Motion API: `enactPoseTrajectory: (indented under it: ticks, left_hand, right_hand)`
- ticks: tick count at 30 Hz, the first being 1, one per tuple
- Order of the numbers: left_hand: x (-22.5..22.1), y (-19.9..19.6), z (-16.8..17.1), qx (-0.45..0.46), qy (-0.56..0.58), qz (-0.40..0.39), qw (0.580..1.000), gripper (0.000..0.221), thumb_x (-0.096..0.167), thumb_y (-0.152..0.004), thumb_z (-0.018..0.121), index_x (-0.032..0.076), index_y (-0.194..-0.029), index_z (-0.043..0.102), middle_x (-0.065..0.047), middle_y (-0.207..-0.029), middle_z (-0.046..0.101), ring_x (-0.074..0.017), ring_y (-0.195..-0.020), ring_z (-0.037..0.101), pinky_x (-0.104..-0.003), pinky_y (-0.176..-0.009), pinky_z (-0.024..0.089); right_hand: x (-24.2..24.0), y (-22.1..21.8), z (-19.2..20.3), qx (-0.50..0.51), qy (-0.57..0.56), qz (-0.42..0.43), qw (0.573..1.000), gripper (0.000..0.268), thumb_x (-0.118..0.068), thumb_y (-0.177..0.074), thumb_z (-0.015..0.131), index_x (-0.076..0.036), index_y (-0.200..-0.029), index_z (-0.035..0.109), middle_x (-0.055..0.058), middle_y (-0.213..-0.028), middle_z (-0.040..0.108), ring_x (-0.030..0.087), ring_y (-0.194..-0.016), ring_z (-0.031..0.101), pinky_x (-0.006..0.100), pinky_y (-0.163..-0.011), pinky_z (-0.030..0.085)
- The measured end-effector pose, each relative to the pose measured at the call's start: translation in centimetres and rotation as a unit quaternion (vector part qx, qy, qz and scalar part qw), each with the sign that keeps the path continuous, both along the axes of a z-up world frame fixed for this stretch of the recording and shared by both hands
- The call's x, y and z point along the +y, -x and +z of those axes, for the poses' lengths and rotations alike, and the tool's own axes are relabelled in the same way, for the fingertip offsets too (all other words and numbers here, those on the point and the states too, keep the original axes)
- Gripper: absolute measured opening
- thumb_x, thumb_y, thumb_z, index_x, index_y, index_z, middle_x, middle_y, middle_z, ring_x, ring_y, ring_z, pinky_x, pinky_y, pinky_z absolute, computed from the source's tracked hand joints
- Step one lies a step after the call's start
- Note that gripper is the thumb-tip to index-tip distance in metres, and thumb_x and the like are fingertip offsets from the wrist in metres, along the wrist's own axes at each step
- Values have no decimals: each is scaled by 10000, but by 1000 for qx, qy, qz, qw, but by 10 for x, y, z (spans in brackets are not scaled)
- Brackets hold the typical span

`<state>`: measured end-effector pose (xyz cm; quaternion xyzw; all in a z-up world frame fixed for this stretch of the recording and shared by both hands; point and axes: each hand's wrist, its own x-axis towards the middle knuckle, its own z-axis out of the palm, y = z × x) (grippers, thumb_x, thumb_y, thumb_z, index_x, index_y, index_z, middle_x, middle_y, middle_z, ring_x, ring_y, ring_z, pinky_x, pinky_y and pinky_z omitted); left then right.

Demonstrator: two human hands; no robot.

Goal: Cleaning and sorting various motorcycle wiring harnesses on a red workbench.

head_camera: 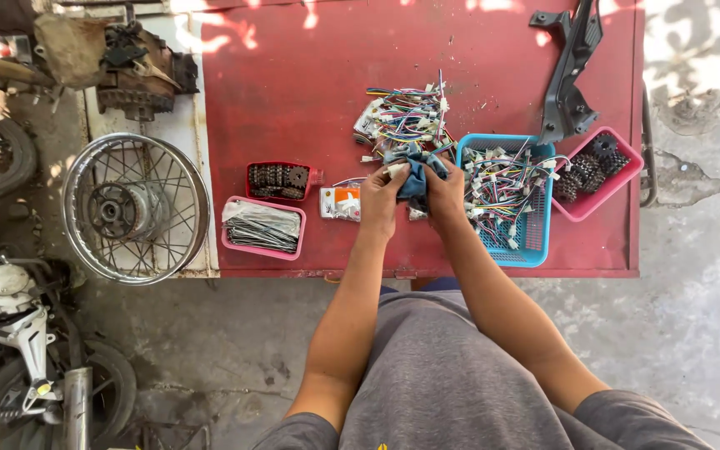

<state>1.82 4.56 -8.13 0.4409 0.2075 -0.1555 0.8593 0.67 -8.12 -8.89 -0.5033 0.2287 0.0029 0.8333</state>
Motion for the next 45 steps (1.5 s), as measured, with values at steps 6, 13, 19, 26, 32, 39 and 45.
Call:
enactPoseTrajectory:
  ticks: [6,13,19,26,32,39,45]
  left_hand:
    - [32,2,55,-94,-171,-70,978,235,108,-973,713,-53,-1141,749,-48,-878,744,-72,-706,648,-224,-584,501]
    - [76,1,83,-184,-242,-89,948,253,127,-983,701,-72,-1135,735,-63,-921,772,-59,-792,684,-226,-670,552]
    - [101,-1,89,-212,-274,-147,927,262,132,-966,721,-84,-1113,737,-87,-918,787,-77,-806,699,-253,-697,569]
    - [113,3,131,-207,-336,-184,900,250,149,-937,735,-59,-1075,751,-119,-876,794,-91,-753,727,-269,-660,583]
    - [110,8,164,-232,-404,-182,866,238,168,-914,744,-26,-1050,768,-134,-829,786,-116,-700,738,-287,-633,574]
    - [105,5,178,-188,-308,-126,924,336,171,-926,746,-12,-1182,628,-111,-815,773,-161,-647,686,-285,-595,542]
    - [92,-6,143,-253,-314,-107,909,317,82,-919,717,17,-1188,560,-141,-972,751,-172,-833,747,-313,-696,601]
  right_hand:
    - [16,-1,30,-64,173,28,982,126,-80,-946,711,1,-1041,727,20,-903,713,66,-779,614,251,-685,520]
    - [67,-2,74,-39,-72,-26,996,84,-65,-945,673,-31,-1017,700,20,-886,721,111,-750,670,264,-682,553]
    - [87,4,50,-66,-6,13,998,178,67,-903,603,-14,-1021,709,-1,-898,693,79,-757,623,252,-686,533]
    - [104,6,66,-55,-2,-56,997,203,105,-905,545,-4,-952,709,27,-864,690,110,-748,632,275,-661,542]
    - [61,-26,27,-35,-135,-140,980,142,34,-923,544,25,-939,685,116,-868,709,252,-753,699,398,-680,602]
    - [54,-12,138,-138,-333,-74,930,434,-268,-908,490,38,-1159,666,172,-1101,729,309,-1020,689,452,-946,549]
    - [95,-6,71,-85,-238,-28,967,219,-51,-1000,551,0,-1193,642,122,-1088,701,248,-960,694,404,-858,578]
